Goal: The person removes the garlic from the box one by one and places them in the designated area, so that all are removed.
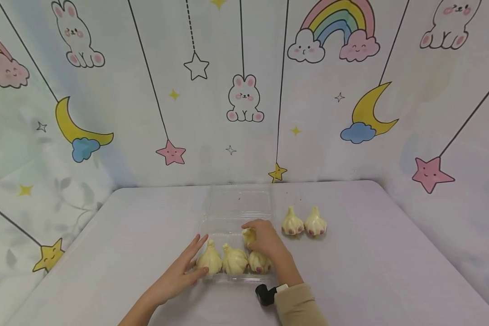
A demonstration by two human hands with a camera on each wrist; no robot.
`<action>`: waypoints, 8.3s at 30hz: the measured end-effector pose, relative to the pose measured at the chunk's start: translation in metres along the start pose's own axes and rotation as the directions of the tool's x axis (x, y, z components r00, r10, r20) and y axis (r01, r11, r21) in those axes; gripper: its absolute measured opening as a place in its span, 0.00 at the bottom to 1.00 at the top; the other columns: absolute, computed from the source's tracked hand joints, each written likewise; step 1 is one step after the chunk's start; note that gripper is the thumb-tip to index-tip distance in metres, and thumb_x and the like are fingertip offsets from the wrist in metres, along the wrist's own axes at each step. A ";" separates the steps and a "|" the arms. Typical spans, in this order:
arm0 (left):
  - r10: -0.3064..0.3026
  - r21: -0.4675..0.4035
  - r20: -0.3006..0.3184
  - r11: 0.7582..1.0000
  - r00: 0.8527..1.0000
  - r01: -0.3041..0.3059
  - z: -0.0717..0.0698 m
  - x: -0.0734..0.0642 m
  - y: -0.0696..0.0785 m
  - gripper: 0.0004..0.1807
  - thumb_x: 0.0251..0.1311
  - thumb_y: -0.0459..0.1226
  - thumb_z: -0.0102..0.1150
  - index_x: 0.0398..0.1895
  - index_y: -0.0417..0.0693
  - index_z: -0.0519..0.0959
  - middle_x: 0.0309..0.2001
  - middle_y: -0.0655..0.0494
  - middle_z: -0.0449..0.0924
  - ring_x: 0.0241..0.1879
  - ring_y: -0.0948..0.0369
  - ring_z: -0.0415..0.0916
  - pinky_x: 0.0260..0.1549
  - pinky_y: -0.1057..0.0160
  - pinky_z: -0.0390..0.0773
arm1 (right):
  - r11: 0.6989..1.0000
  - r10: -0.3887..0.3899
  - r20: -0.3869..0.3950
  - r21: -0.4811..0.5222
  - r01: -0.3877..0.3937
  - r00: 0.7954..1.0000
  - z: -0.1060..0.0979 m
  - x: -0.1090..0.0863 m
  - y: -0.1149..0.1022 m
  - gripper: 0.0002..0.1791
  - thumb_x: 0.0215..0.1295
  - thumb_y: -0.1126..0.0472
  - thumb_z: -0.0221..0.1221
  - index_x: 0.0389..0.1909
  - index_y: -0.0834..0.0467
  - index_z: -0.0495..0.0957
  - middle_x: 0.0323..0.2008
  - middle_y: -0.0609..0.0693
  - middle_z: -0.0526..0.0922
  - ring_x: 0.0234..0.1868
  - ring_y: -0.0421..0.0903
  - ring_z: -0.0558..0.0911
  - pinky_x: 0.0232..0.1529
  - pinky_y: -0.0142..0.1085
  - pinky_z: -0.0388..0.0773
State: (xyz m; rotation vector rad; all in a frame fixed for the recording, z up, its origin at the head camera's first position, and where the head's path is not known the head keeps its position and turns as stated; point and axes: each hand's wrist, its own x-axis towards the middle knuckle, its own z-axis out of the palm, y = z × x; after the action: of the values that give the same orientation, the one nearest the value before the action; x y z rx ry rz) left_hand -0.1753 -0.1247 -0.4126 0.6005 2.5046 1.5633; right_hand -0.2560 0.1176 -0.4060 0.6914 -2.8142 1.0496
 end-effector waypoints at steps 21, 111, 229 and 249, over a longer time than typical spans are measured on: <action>-0.001 0.002 0.011 1.000 1.000 0.001 0.000 0.000 -0.002 0.40 0.60 0.37 0.56 0.72 0.52 0.47 0.69 0.33 0.31 0.63 0.31 0.43 0.53 0.37 0.61 | 0.998 -0.052 -0.034 0.023 0.053 0.998 -0.001 0.002 0.001 0.25 0.43 0.71 0.67 0.48 0.63 0.77 0.48 0.57 0.79 0.53 0.57 0.74 0.54 0.49 0.69; -0.033 -0.002 0.018 0.999 0.999 0.033 -0.003 0.001 -0.002 0.39 0.60 0.37 0.56 0.71 0.50 0.48 0.69 0.34 0.30 0.65 0.32 0.39 0.55 0.39 0.59 | 0.955 0.182 -0.185 0.266 -0.129 0.966 -0.090 -0.031 0.027 0.32 0.58 0.51 0.62 0.63 0.48 0.65 0.63 0.59 0.64 0.62 0.61 0.63 0.52 0.68 0.57; -0.008 0.105 0.015 0.994 1.000 0.006 0.003 0.001 -0.004 0.35 0.63 0.43 0.52 0.71 0.52 0.51 0.69 0.34 0.31 0.59 0.28 0.52 0.50 0.33 0.61 | 0.803 0.596 -0.498 0.357 -0.477 0.630 -0.111 -0.062 0.098 0.31 0.62 0.67 0.52 0.66 0.60 0.54 0.59 0.74 0.62 0.56 0.68 0.67 0.44 0.50 0.75; 0.001 0.103 0.013 0.995 1.000 -0.002 0.003 0.000 -0.001 0.34 0.63 0.42 0.51 0.70 0.49 0.52 0.69 0.33 0.32 0.61 0.28 0.46 0.49 0.33 0.62 | 0.771 0.635 -0.431 0.309 -0.556 0.641 -0.106 -0.066 0.116 0.33 0.61 0.65 0.51 0.67 0.63 0.52 0.57 0.76 0.62 0.53 0.70 0.67 0.48 0.56 0.70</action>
State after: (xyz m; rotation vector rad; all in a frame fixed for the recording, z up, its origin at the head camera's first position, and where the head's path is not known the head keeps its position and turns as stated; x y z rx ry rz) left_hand -0.1748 -0.1232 -0.4151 0.6236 2.5880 1.4331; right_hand -0.2565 0.2876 -0.4091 -0.5398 -2.4974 1.2836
